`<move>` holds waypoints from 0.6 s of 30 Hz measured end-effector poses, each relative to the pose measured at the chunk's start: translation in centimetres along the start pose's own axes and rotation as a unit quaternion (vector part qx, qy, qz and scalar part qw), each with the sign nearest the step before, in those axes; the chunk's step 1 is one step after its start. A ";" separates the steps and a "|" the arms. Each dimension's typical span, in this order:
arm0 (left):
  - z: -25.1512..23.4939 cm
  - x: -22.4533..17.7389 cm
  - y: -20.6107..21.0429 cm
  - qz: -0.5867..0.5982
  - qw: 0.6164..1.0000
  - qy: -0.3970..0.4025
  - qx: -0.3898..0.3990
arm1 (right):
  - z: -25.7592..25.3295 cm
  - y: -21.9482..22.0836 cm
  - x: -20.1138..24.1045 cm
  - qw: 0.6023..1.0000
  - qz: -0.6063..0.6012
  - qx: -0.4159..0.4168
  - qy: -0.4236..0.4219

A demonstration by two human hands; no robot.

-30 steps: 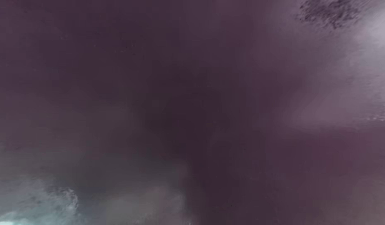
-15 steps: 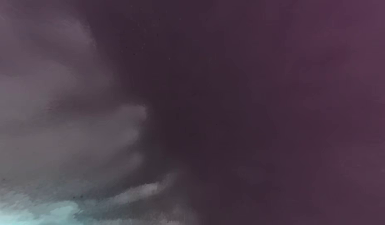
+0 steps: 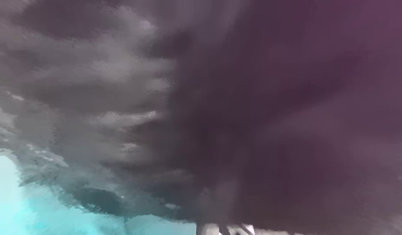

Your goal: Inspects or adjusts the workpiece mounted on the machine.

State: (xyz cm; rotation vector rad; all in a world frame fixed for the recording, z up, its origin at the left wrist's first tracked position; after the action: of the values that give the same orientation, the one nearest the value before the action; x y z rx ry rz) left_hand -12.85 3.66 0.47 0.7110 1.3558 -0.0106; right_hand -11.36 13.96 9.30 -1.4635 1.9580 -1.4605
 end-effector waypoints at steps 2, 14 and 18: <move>0.2 -0.6 0.0 -0.016 1.000 -0.004 -0.007 | 1.0 1.2 -0.1 0.985 0.020 0.166 0.045; 0.6 -0.6 1.0 0.014 0.999 -0.038 0.002 | 1.1 -1.5 0.4 1.000 -0.011 0.006 0.023; 1.0 -0.6 0.9 0.031 0.998 -0.060 -0.018 | 0.2 -2.3 1.7 0.994 0.061 0.086 0.039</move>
State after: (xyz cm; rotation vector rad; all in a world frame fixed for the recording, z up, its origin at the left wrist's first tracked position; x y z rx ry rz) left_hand -11.78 3.63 1.48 0.7102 1.2159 0.0203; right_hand -10.71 12.46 11.72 -1.2100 1.8753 -1.6082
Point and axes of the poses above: each hand's wrist, its own z-axis away from the middle knuckle, its own y-axis out of the palm, x = y × z, the point moved 8 cm from there along -z, towards the middle knuckle, and after that the axes turned 2 degrees about z, right-handed, at the moved point
